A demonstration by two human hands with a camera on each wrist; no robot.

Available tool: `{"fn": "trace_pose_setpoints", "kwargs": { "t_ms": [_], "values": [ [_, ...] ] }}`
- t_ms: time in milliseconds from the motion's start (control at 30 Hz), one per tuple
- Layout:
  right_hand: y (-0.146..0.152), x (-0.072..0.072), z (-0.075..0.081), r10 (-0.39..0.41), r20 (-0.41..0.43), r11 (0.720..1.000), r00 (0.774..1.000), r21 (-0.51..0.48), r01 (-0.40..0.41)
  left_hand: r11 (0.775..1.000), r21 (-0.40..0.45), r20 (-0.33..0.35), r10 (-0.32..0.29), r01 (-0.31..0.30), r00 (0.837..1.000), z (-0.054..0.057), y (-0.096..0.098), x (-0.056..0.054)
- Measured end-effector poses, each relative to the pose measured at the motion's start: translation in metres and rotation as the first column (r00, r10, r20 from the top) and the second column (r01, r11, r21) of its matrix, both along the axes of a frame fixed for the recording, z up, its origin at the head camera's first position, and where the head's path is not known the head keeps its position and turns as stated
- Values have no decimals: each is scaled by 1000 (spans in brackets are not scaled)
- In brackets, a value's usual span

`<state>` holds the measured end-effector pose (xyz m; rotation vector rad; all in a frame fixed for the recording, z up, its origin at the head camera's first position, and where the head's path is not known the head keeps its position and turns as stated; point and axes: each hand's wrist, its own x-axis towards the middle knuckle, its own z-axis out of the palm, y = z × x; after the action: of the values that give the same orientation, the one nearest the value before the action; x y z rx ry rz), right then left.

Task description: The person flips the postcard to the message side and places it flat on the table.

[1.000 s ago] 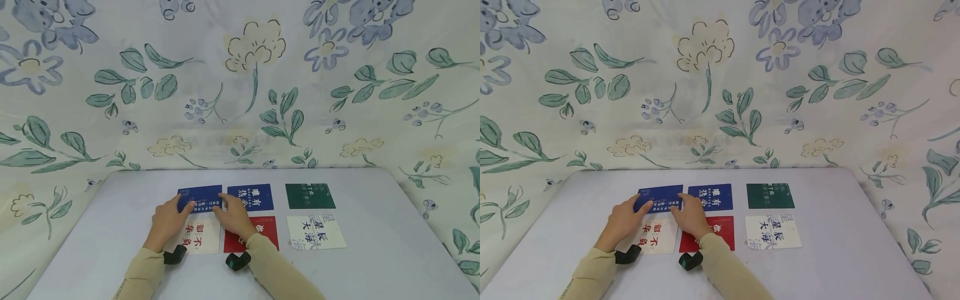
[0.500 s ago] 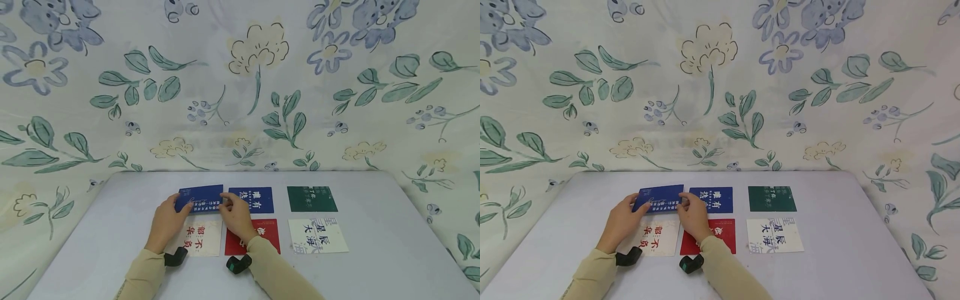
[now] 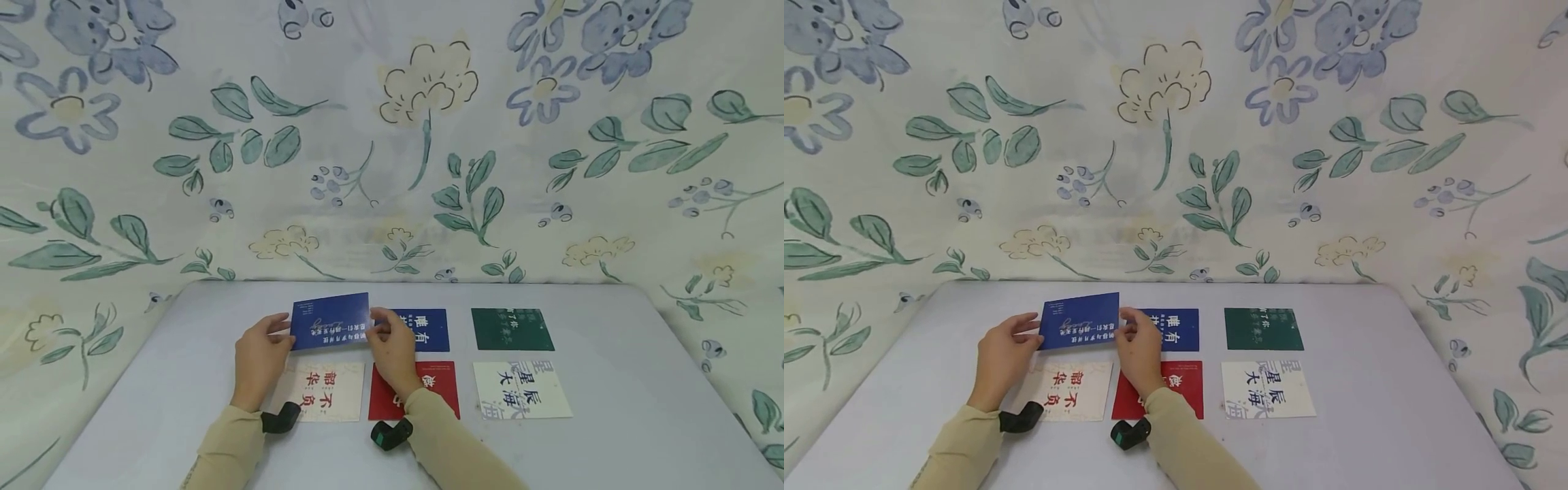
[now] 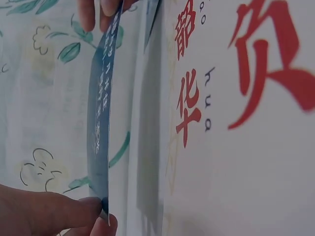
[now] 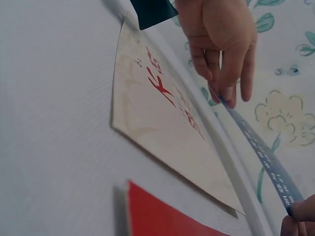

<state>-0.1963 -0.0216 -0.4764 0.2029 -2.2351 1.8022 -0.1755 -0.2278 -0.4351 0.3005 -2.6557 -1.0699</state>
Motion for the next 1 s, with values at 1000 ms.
{"fn": "trace_pose_setpoints", "kwargs": {
  "t_ms": [1000],
  "values": [
    [-2,0,-4,70,-45,998,997,3,-70,993,68,-125,108,-100,986,-6,-3,-7]
  ]
}}
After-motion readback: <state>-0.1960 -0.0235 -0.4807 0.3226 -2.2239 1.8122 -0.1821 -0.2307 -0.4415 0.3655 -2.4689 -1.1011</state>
